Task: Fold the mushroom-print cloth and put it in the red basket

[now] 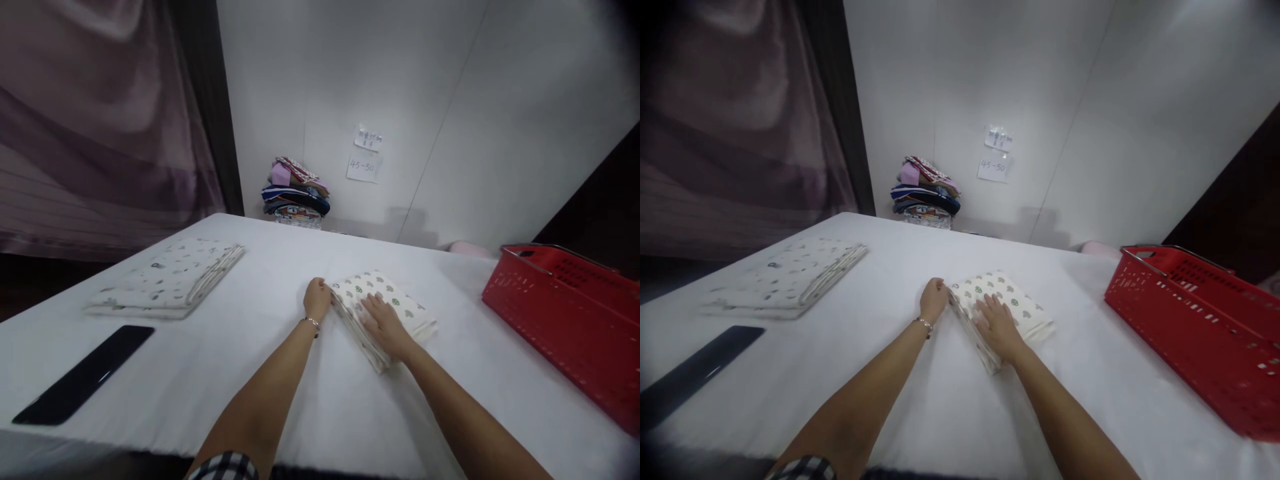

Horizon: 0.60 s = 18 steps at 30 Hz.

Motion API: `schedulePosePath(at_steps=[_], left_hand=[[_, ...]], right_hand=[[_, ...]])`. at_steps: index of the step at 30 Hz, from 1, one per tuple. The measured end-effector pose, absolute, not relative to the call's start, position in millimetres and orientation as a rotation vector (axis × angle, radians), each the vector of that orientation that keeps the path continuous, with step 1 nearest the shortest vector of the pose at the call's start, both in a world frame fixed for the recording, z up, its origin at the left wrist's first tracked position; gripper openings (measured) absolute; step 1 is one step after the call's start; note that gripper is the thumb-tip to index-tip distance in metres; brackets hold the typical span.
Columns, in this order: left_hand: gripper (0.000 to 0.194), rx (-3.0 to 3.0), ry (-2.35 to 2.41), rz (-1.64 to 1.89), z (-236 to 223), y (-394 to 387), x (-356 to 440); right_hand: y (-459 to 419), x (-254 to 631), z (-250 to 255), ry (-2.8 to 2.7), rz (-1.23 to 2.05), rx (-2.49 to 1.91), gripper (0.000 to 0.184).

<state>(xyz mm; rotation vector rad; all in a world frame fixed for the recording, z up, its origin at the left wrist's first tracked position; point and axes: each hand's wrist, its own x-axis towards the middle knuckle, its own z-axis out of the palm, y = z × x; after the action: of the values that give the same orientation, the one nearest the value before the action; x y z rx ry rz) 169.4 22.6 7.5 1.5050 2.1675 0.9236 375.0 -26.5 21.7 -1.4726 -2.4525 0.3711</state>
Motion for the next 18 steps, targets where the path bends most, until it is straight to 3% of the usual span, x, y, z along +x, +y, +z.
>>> schedulePosePath(at_steps=[3,6,11,18], left_hand=[[0.038,1.970,1.956,1.051,6,14,187],[0.041,2.380,1.701,0.913,-6,8,199],[0.040,2.440,1.725,0.801,-23,10,198],[0.041,2.452,1.764,0.717,-22,14,200]], right_hand=[[-21,375,-2,-2.611,0.327,-1.478,0.056],[-22,377,-16,-2.629,0.268,-1.426,0.056],[-13,387,-1,-2.599,0.326,-1.374,0.051],[12,438,0,-2.331,0.030,-1.893,0.050]])
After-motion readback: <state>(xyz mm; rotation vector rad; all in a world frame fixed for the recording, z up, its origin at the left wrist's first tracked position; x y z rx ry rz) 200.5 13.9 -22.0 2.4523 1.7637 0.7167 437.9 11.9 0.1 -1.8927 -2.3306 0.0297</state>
